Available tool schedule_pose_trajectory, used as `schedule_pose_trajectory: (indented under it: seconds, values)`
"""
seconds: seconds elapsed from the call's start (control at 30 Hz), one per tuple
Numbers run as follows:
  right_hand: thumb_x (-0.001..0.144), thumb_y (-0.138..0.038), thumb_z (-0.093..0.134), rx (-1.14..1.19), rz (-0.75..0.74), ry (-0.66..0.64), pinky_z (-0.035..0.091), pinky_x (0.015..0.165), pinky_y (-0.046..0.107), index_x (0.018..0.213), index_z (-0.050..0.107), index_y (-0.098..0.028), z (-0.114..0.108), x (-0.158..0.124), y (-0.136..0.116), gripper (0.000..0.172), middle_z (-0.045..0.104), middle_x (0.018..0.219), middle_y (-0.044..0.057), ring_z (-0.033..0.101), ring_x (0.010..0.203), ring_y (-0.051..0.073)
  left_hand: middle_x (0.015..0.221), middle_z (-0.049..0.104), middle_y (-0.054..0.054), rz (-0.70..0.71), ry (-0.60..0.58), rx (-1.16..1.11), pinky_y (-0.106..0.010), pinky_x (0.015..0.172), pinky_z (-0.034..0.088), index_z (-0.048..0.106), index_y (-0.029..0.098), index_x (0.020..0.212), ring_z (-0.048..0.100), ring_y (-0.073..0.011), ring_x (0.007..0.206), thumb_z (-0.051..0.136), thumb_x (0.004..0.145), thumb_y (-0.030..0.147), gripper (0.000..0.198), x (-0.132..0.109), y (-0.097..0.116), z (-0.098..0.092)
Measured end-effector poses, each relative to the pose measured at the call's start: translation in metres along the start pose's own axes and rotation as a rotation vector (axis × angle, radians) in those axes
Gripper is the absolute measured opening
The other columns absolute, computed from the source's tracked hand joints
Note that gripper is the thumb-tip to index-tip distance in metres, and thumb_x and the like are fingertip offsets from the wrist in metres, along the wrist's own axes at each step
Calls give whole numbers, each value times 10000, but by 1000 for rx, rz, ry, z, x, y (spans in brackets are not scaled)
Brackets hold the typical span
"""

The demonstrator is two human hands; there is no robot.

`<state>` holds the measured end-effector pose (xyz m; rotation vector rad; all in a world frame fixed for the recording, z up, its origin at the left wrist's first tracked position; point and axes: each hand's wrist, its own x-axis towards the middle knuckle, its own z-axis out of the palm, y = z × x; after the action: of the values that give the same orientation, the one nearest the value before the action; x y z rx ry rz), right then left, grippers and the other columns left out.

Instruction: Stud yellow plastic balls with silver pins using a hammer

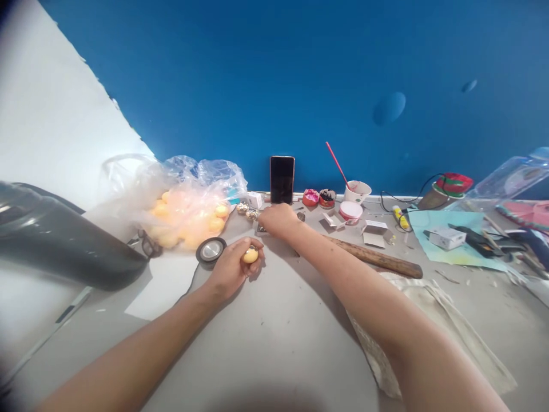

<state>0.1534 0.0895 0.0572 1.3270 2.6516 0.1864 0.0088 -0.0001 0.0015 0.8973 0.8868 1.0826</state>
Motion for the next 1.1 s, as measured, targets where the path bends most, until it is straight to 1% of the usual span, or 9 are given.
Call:
schedule_pose_trajectory:
  seconds: [0.23, 0.37, 0.5, 0.63, 0.73, 0.83, 0.97, 1.03, 1.1]
  values:
    - [959, -136, 506, 8, -24, 6, 465, 719, 293, 1008, 774, -160, 3, -3, 6, 274, 761, 1099, 151, 708, 1015, 266, 714, 639, -36, -5, 2, -24, -209, 435, 343, 630, 140, 845, 491, -83, 477, 676, 844, 438, 301, 0, -2, -1]
    - [950, -205, 543, 117, 24, 72, 401, 665, 278, 1016, 751, -181, 2, -11, 12, 219, 766, 1093, 111, 704, 961, 241, 718, 636, -37, -19, 5, -31, -217, 435, 357, 631, 139, 853, 493, -87, 475, 684, 842, 437, 303, 0, 0, 0]
    - [920, -200, 568, 184, 67, 101, 364, 663, 274, 1004, 729, -189, 3, -16, 12, 182, 773, 1072, 92, 694, 933, 228, 726, 633, -38, -27, 1, -34, -221, 429, 363, 633, 136, 864, 500, -93, 482, 694, 837, 433, 305, 1, 1, 0]
    - [913, -167, 550, 182, 54, 127, 361, 673, 278, 1040, 711, -156, 5, -15, 8, 206, 767, 1064, 125, 690, 927, 232, 736, 635, -40, -27, -5, -33, -222, 423, 368, 624, 139, 860, 507, -96, 483, 687, 841, 426, 294, 2, 1, -1]
    - [913, -180, 549, 199, 50, 147, 361, 666, 280, 1044, 704, -151, 6, -13, 6, 205, 766, 1054, 128, 690, 909, 230, 741, 638, -43, -26, -13, -32, -223, 420, 370, 617, 142, 863, 511, -97, 477, 675, 853, 426, 290, 2, 1, -1]
    - [921, -185, 534, 206, 56, 125, 370, 665, 280, 1055, 710, -165, 6, -13, 6, 222, 767, 1061, 122, 692, 911, 232, 737, 635, -41, -21, -13, -35, -221, 426, 375, 621, 139, 864, 512, -95, 481, 675, 858, 418, 284, 1, 0, -1]
    - [927, -183, 534, 212, 87, 51, 394, 706, 274, 1028, 738, -179, 7, -13, 7, 227, 765, 1081, 121, 691, 954, 236, 740, 640, -44, -21, -10, -56, -223, 439, 381, 632, 137, 875, 521, -100, 493, 676, 864, 436, 303, 2, -1, -3]
    - [937, -194, 533, 240, 105, 54, 397, 721, 273, 1011, 748, -182, 6, -14, 9, 227, 767, 1074, 116, 685, 953, 230, 745, 644, -49, -29, -12, -74, -222, 450, 380, 638, 134, 883, 527, -102, 501, 671, 874, 443, 311, 3, -1, -4]
    - [935, -197, 543, 300, 109, 89, 390, 716, 270, 990, 756, -181, 3, -16, 12, 220, 772, 1039, 103, 677, 916, 216, 757, 645, -56, -39, -15, -98, -223, 461, 377, 642, 130, 882, 523, -100, 503, 656, 891, 452, 322, 4, -2, -5]
